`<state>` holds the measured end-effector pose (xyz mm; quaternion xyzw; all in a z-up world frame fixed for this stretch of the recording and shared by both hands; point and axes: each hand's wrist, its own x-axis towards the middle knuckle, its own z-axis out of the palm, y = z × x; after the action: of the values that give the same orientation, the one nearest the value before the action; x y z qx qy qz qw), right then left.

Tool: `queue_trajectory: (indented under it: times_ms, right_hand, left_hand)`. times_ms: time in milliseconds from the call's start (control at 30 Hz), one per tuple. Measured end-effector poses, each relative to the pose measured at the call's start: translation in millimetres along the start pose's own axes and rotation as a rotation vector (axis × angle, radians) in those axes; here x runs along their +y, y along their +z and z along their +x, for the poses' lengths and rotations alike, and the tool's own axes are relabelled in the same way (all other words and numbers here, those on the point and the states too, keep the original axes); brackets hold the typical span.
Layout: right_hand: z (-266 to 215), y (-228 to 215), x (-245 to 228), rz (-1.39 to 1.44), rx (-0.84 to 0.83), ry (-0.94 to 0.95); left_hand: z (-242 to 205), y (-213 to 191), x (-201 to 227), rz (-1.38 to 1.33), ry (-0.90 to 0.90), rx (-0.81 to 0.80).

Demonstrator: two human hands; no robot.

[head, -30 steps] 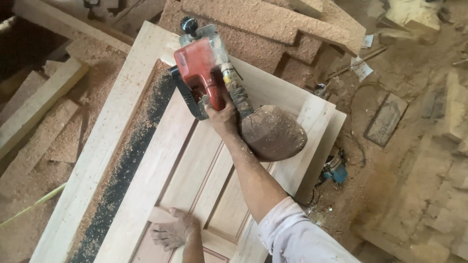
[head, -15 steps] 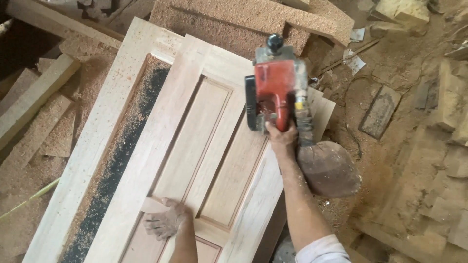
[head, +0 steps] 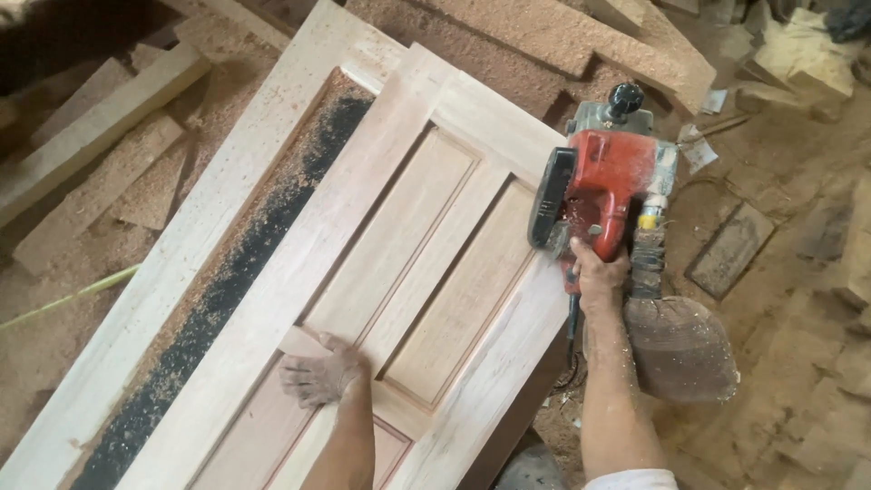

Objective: Using a power planer to smooth and level the surface of a wooden door.

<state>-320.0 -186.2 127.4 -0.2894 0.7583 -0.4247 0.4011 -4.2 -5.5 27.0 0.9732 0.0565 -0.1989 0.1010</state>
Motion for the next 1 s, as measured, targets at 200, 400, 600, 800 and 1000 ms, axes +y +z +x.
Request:
queue_trajectory:
  times_ms: [200, 400, 600, 800, 1000]
  right_hand:
    - [5.9, 62.9, -30.2, -0.031, -0.086, -0.215]
    - [13.9, 132.0, -71.0, -0.044, -0.245, -0.313]
    - [66.5, 193.4, -74.1, -0.039, -0.449, -0.389]
    - [61.7, 219.0, -56.0, -0.176, -0.56, -0.402]
    - [6.6, 233.6, -15.5, -0.277, -0.637, -0.41]
  left_hand:
    - [13.0, 22.8, -19.2, -0.044, 0.071, 0.09]
    - [13.9, 17.3, -14.3, -0.019, 0.031, 0.053]
    - [17.2, 24.5, -18.5, -0.016, 0.065, 0.095]
    - [24.7, 44.8, -26.7, 0.036, 0.071, 0.161]
    - [24.0, 45.6, -25.9, 0.018, 0.065, 0.167]
